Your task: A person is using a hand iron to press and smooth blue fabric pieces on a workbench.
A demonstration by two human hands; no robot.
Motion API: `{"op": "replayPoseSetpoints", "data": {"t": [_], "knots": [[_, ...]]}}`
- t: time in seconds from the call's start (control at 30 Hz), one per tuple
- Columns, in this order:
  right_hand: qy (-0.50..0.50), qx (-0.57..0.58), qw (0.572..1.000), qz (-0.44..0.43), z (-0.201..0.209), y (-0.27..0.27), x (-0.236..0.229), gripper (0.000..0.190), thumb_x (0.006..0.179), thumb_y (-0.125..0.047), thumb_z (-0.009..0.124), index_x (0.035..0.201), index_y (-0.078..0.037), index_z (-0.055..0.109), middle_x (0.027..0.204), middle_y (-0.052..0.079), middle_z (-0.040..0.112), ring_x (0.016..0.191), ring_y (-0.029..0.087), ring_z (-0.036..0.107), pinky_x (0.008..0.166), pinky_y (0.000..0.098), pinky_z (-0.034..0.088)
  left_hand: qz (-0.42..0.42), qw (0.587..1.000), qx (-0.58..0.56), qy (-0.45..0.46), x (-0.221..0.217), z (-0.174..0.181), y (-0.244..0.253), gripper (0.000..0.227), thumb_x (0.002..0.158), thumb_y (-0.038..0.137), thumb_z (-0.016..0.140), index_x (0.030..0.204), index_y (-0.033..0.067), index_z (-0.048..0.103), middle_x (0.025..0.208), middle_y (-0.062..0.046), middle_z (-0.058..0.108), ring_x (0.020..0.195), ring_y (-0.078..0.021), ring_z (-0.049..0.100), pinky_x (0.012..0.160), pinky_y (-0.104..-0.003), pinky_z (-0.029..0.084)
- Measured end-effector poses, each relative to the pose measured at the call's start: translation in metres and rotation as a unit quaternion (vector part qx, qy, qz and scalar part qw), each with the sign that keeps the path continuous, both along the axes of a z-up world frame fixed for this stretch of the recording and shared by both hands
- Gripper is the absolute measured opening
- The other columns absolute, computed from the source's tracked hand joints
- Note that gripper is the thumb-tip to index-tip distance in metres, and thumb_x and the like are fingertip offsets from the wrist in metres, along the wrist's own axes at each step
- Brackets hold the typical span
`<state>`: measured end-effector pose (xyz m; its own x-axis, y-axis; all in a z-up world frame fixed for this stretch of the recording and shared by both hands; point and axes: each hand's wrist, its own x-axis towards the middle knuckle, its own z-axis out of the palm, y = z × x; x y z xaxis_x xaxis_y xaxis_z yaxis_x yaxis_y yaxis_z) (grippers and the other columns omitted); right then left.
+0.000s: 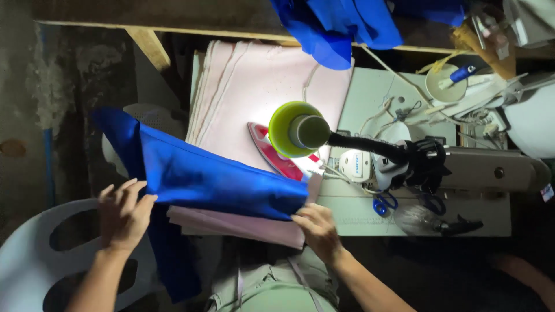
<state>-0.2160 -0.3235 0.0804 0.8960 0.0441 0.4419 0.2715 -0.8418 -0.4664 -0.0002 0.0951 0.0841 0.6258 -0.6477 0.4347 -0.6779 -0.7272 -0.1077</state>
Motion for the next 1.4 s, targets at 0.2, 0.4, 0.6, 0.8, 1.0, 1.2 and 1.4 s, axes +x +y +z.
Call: {"op": "replayPoseSetpoints", "data": {"t": [0.2, 0.4, 0.6, 0.8, 1.0, 1.2, 1.4], "knots": [[0.097, -0.136, 0.986, -0.029, -0.092, 0.021, -0.015, 0.013, 0.094, -0.014, 0.064, 0.095, -0.026, 0.071, 0.097, -0.007, 0.06, 0.099, 0.018, 0.061, 0.084, 0.0332, 0.048, 0.008, 0.988, -0.118, 0.096, -0.043, -0.088, -0.089, 0.02, 0.085, 0.013, 0.071, 0.103, 0.0213, 0.068, 0.121, -0.007, 0.061, 0.121, -0.0297, 0.061, 0.099, -0.049, 0.046], [0.063, -0.085, 0.992, -0.063, -0.035, 0.057, 0.013, 0.025, 0.092, -0.042, 0.07, 0.108, -0.022, 0.069, 0.101, -0.001, 0.064, 0.097, 0.022, 0.064, 0.08, 0.0359, 0.05, -0.055, 0.988, -0.077, 0.118, -0.078, -0.106, -0.193, 0.054, 0.1, 0.041, 0.054, 0.145, 0.0129, 0.055, 0.147, -0.015, 0.055, 0.139, -0.0286, 0.051, 0.117, -0.05, 0.036], [0.069, -0.17, 0.981, -0.057, -0.104, 0.046, 0.04, 0.072, 0.098, -0.056, 0.054, 0.147, -0.003, 0.053, 0.149, 0.023, 0.054, 0.137, 0.035, 0.052, 0.111, 0.0464, 0.04, -0.033, 0.982, -0.001, 0.186, -0.081, -0.118, -0.184, 0.067, 0.102, 0.052, 0.045, 0.156, 0.0119, 0.043, 0.161, -0.014, 0.043, 0.149, -0.0298, 0.039, 0.123, -0.055, 0.026], [0.139, -0.217, 0.964, -0.069, -0.121, 0.071, 0.045, 0.083, 0.097, -0.067, 0.041, 0.157, -0.01, 0.038, 0.164, 0.017, 0.035, 0.152, 0.031, 0.032, 0.125, 0.049, 0.015, -0.047, 0.982, 0.046, 0.175, -0.056, -0.124, -0.153, 0.074, 0.097, 0.06, 0.046, 0.155, 0.0152, 0.043, 0.163, -0.01, 0.04, 0.15, -0.0275, 0.038, 0.124, -0.054, 0.026], [0.103, -0.042, 0.984, -0.137, -0.094, 0.053, 0.03, 0.067, 0.099, -0.045, 0.059, 0.149, -0.002, 0.048, 0.149, 0.023, 0.05, 0.139, 0.038, 0.048, 0.116, 0.0468, 0.035, -0.058, 0.982, 0.067, 0.167, -0.059, -0.108, -0.174, 0.07, 0.094, 0.042, 0.054, 0.155, 0.0097, 0.041, 0.162, -0.015, 0.04, 0.151, -0.0314, 0.035, 0.125, -0.055, 0.024], [0.376, 0.441, 0.729, -0.365, -0.065, 0.066, 0.047, 0.031, 0.096, -0.044, 0.064, 0.09, -0.015, 0.075, 0.073, 0.002, 0.067, 0.066, 0.016, 0.06, 0.059, 0.0303, 0.048, -0.079, 0.986, 0.019, 0.144, -0.075, -0.122, -0.2, 0.068, 0.098, 0.049, 0.047, 0.154, 0.0121, 0.044, 0.163, -0.014, 0.039, 0.152, -0.0308, 0.034, 0.124, -0.055, 0.025], [0.363, 0.53, 0.68, -0.354, -0.129, 0.059, 0.063, 0.02, 0.088, -0.034, 0.078, 0.095, -0.015, 0.078, 0.067, 0.001, 0.073, 0.057, 0.009, 0.06, 0.045, 0.0207, 0.045, -0.101, 0.988, 0.013, 0.12, -0.084, -0.125, -0.197, 0.068, 0.098, 0.048, 0.046, 0.156, 0.0125, 0.041, 0.163, -0.012, 0.039, 0.152, -0.0287, 0.034, 0.127, -0.055, 0.023]]}}
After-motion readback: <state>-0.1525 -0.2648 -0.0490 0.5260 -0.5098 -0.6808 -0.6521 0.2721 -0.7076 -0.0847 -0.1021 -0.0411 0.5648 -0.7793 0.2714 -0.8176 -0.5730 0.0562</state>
